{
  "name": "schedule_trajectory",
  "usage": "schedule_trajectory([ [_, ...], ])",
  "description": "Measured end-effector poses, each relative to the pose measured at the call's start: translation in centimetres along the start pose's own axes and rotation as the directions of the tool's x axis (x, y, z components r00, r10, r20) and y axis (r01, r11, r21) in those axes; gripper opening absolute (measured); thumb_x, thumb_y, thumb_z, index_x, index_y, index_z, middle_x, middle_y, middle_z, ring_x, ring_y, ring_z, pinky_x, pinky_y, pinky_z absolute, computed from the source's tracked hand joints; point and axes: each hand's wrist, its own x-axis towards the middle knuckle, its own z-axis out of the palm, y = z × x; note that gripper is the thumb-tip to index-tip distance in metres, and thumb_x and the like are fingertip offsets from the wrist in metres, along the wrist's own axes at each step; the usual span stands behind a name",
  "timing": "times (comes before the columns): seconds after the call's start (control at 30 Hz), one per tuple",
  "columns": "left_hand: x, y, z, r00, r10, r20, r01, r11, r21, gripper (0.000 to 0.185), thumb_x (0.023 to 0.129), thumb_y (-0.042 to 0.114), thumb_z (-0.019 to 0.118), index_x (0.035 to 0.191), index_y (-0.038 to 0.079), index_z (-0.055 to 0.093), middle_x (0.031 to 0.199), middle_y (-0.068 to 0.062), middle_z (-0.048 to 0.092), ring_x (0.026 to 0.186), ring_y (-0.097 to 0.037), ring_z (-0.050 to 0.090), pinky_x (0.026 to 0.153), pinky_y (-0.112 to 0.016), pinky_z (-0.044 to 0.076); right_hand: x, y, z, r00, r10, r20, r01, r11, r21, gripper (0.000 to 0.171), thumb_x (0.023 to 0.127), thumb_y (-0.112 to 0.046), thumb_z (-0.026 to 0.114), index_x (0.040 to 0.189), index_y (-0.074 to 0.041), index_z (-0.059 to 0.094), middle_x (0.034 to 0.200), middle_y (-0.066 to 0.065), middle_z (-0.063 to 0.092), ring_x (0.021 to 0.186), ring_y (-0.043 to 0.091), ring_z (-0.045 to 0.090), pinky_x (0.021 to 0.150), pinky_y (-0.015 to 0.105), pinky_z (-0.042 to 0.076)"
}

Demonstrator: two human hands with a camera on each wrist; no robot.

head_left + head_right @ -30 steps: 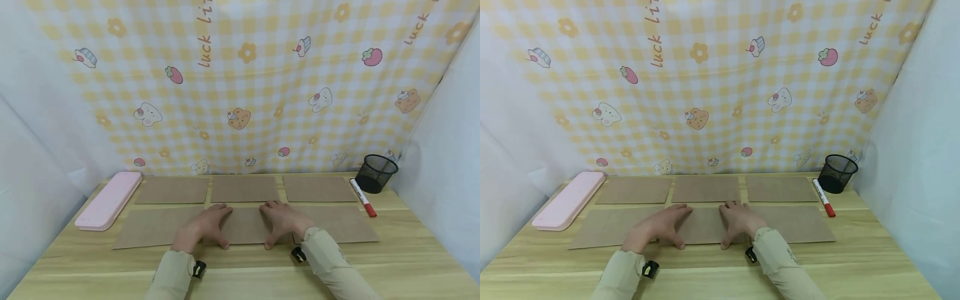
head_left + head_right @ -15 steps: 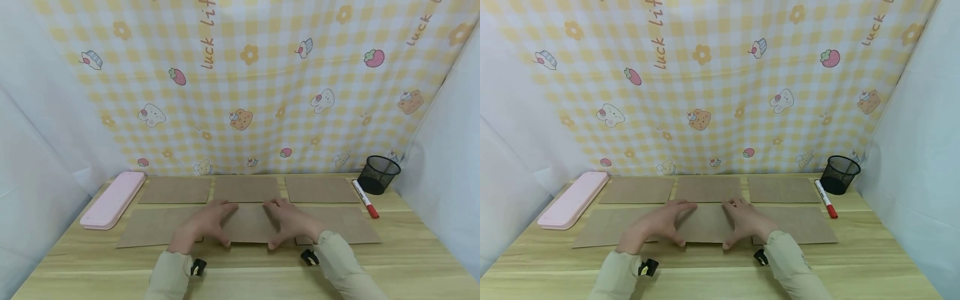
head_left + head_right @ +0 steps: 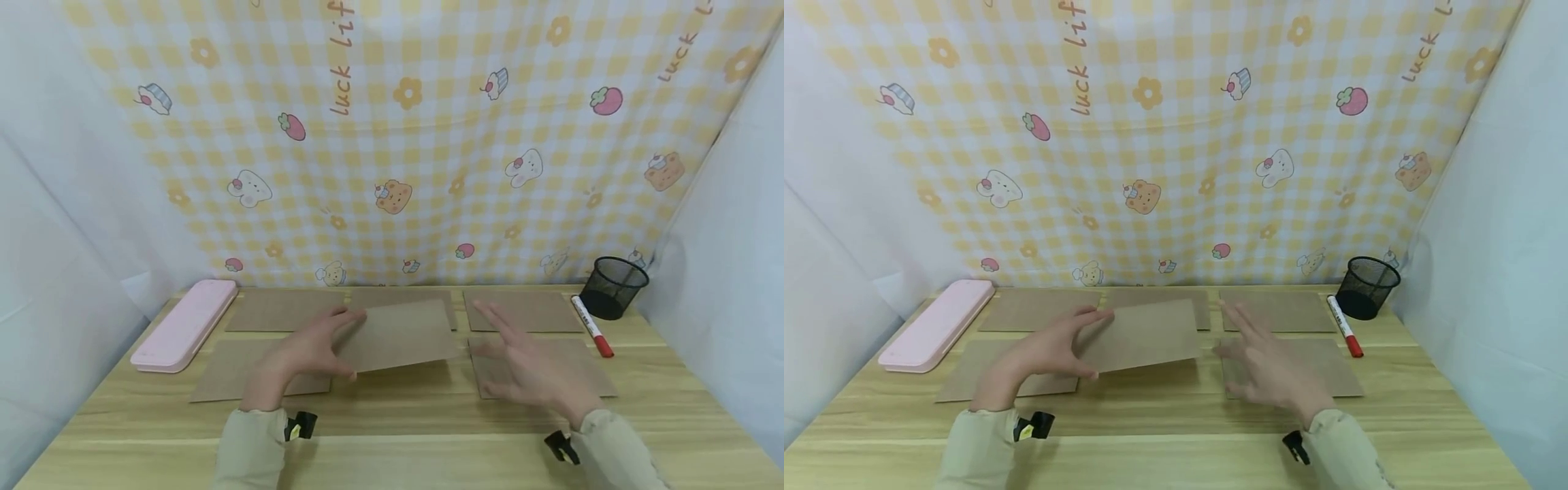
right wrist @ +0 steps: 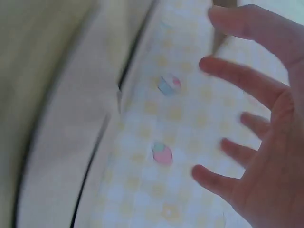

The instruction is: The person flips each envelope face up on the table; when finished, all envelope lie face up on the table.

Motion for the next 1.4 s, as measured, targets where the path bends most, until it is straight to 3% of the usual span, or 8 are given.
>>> schedule_trajectory([
  [0.13, -0.1, -0.2, 0.0, 1.000, 0.016, 0.003, -0.016, 1.000, 0.005, 0.090, 0.061, 0.026, 0.087, 0.140, 0.016, 0.045, 0.144, -0.022, 0.030, 0.129, -0.042, 0.030, 0.096, -0.057, 0.034, 0.7, -1.3, 1.4, 0.997, -0.036, 0.069, 0.041, 0.996, -0.076, 0.049, 0.066, -0.039, 0.080, 0.104, -0.010, 0.072, 0.155, 0.007, 0.001, 0.140, 0.031, 0.000, 0.102, 0.058, 0.023],
  [0.37, -0.1, 0.1, 0.2, 0.998, 0.052, 0.034, -0.052, 0.999, 0.012, 0.084, 0.061, 0.032, 0.086, 0.136, 0.020, 0.050, 0.145, -0.019, 0.030, 0.132, -0.040, 0.026, 0.098, -0.059, 0.030, 2.0, -2.2, 3.0, 0.994, -0.056, 0.090, 0.067, 0.989, -0.133, 0.026, 0.073, -0.030, 0.076, 0.057, -0.017, 0.061, 0.154, 0.002, 0.014, 0.140, 0.027, 0.006, 0.107, 0.056, 0.011],
  [0.63, -0.1, 0.3, 0.0, 0.994, 0.099, 0.042, -0.100, 0.995, 0.010, 0.085, 0.062, 0.032, 0.085, 0.136, 0.015, 0.049, 0.143, -0.019, 0.033, 0.130, -0.040, 0.029, 0.097, -0.057, 0.032, 2.2, -1.7, 3.2, 0.970, -0.235, -0.064, 0.213, 0.945, -0.250, 0.006, 0.074, 0.001, 0.072, 0.069, -0.003, 0.072, 0.142, 0.006, 0.041, 0.130, 0.026, 0.036, 0.095, 0.041, 0.042],
  [0.8, -0.1, 0.5, 0.0, 0.994, 0.093, 0.049, -0.094, 0.996, 0.009, 0.086, 0.061, 0.032, 0.086, 0.136, 0.013, 0.048, 0.143, -0.018, 0.033, 0.129, -0.040, 0.031, 0.097, -0.057, 0.033, 2.3, -1.4, 3.3, 0.953, -0.286, -0.098, 0.251, 0.929, -0.272, 0.019, 0.062, 0.018, 0.069, 0.071, 0.001, 0.073, 0.138, 0.007, 0.046, 0.127, 0.025, 0.040, 0.097, 0.037, 0.039],
  [0.97, -0.1, 0.9, 0.1, 0.996, 0.069, 0.059, -0.069, 0.998, -0.011, 0.087, 0.062, 0.030, 0.085, 0.138, 0.013, 0.046, 0.144, -0.018, 0.032, 0.131, -0.040, 0.028, 0.099, -0.057, 0.031, 2.4, -1.3, 3.2, 0.939, -0.305, -0.160, 0.257, 0.929, -0.265, 0.019, 0.065, 0.020, 0.067, 0.060, 0.002, 0.068, 0.133, 0.006, 0.051, 0.123, 0.024, 0.045, 0.098, 0.035, 0.039],
  [1.13, -0.1, 0.9, 0.0, 0.997, 0.074, -0.003, -0.074, 0.993, -0.089, 0.080, 0.069, 0.027, 0.082, 0.137, 0.008, 0.044, 0.145, -0.020, 0.030, 0.134, -0.039, 0.022, 0.103, -0.055, 0.026, 2.1, -0.9, 2.8, 0.967, -0.150, -0.208, 0.125, 0.983, -0.132, 0.056, 0.068, 0.024, 0.054, 0.117, -0.002, 0.063, 0.136, 0.002, 0.048, 0.122, 0.021, 0.046, 0.095, 0.035, 0.042],
  [1.37, -0.6, -0.8, -1.0, 0.993, 0.037, -0.115, -0.061, 0.975, -0.214, 0.049, 0.069, 0.033, 0.082, 0.089, 0.010, 0.044, 0.137, -0.016, 0.038, 0.126, -0.037, 0.035, 0.093, -0.050, 0.036, 1.9, 0.1, 2.6, 0.958, -0.197, -0.210, 0.153, 0.966, -0.207, 0.008, 0.071, 0.012, 0.070, 0.076, 0.006, 0.071, 0.141, 0.005, 0.042, 0.123, 0.024, 0.046, 0.094, 0.035, 0.043],
  [1.4, -0.7, -1.2, -1.1, 0.992, 0.040, -0.117, -0.065, 0.974, -0.218, 0.049, 0.068, 0.034, 0.082, 0.082, 0.011, 0.041, 0.138, -0.015, 0.037, 0.126, -0.038, 0.035, 0.091, -0.049, 0.036, 1.9, 0.2, 2.6, 0.956, -0.196, -0.217, 0.149, 0.966, -0.213, 0.014, 0.070, 0.011, 0.072, 0.085, 0.008, 0.071, 0.141, 0.005, 0.043, 0.122, 0.024, 0.047, 0.093, 0.034, 0.043],
])
